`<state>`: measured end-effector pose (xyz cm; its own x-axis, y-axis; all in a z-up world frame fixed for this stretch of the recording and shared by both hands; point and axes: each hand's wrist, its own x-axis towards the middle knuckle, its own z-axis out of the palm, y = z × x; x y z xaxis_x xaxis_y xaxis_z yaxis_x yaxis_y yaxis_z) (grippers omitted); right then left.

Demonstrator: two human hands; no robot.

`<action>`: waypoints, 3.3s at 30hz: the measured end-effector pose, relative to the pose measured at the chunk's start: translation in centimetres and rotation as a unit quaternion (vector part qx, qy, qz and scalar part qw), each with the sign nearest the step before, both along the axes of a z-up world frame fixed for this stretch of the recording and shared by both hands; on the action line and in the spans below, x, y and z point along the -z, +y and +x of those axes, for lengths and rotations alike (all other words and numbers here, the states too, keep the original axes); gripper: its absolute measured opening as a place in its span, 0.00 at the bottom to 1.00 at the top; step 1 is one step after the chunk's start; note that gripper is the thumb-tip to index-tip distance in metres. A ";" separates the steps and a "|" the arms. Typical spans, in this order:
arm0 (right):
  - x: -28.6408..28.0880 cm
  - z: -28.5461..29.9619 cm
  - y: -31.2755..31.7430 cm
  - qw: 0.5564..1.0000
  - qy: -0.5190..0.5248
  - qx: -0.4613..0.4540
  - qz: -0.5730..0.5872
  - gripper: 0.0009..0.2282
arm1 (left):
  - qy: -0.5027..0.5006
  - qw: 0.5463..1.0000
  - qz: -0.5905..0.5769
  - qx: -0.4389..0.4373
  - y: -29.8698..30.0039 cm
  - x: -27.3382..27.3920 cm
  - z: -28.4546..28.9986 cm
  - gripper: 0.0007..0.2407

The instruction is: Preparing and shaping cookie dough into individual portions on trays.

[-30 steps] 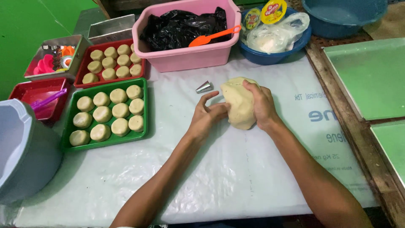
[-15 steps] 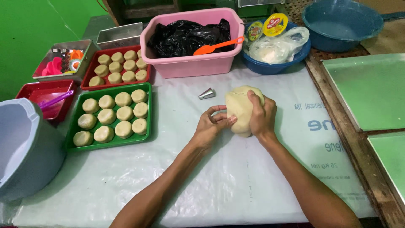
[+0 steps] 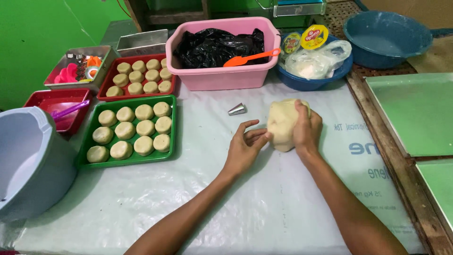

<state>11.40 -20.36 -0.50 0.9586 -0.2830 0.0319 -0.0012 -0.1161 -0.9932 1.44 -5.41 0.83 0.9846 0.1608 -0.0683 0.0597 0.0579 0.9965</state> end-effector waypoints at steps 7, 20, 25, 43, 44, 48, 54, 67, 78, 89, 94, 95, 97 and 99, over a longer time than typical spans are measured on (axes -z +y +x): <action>0.2 2.2 -2.4 0.980 0.073 -0.095 -0.157 0.25 | -0.032 0.996 0.084 0.002 0.6 -0.5 -0.6 0.24; -2.1 -1.0 -1.0 0.865 -0.275 -0.119 -0.403 0.22 | -0.075 0.981 0.175 0.022 0.7 0.9 -0.4 0.23; -2.0 -1.0 -0.2 0.824 -0.180 -0.224 -0.489 0.30 | -0.064 0.980 0.184 0.029 0.6 0.8 -0.5 0.23; 0.5 0.2 0.2 0.818 -0.152 -0.230 -0.505 0.32 | -0.084 0.971 0.218 0.053 0.7 0.0 -0.8 0.20; 0.9 0.2 0.2 0.819 -0.184 -0.202 -0.505 0.30 | -0.083 0.971 0.218 0.052 0.7 0.1 -0.8 0.20; 1.8 0.6 0.1 0.792 -0.288 -0.130 -0.522 0.22 | -0.092 0.970 0.220 0.046 0.7 1.0 -0.5 0.20; 2.5 1.7 -0.5 0.781 -0.307 -0.119 -0.531 0.16 | -0.091 0.971 0.214 0.052 0.6 0.6 -0.7 0.19; 0.6 -0.6 0.1 0.771 -0.241 -0.170 -0.565 0.23 | -0.028 0.986 0.161 0.028 1.4 0.0 -0.3 0.21; -1.4 -0.6 0.6 0.832 -0.243 -0.230 -0.443 0.13 | -0.037 0.966 0.234 0.102 8.0 -2.5 -2.4 0.12; -8.5 -4.8 16.7 0.700 -0.349 -0.537 -0.317 0.07 | -0.129 0.953 0.262 0.085 9.5 6.5 -0.4 0.11; -6.1 -2.6 24.5 0.661 -0.300 -0.548 -0.417 0.11 | -0.097 0.945 0.301 0.079 8.7 3.8 -2.0 0.14; -5.6 -1.6 25.6 0.673 -0.301 -0.538 -0.409 0.10 | -0.112 0.948 0.288 0.075 8.5 2.8 -2.2 0.14; -4.5 0.1 27.6 0.688 -0.302 -0.525 -0.400 0.10 | -0.128 0.949 0.277 0.074 8.2 3.0 -1.8 0.14; -3.2 1.9 29.4 0.682 -0.290 -0.519 -0.426 0.12 | -0.079 0.938 0.330 0.074 7.8 5.3 -0.6 0.13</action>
<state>13.29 9.01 2.66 0.3845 0.8966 0.2197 0.8851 -0.2904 -0.3637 0.87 2.37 -4.45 0.9890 -0.0224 0.1459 -0.1324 -0.5722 0.8094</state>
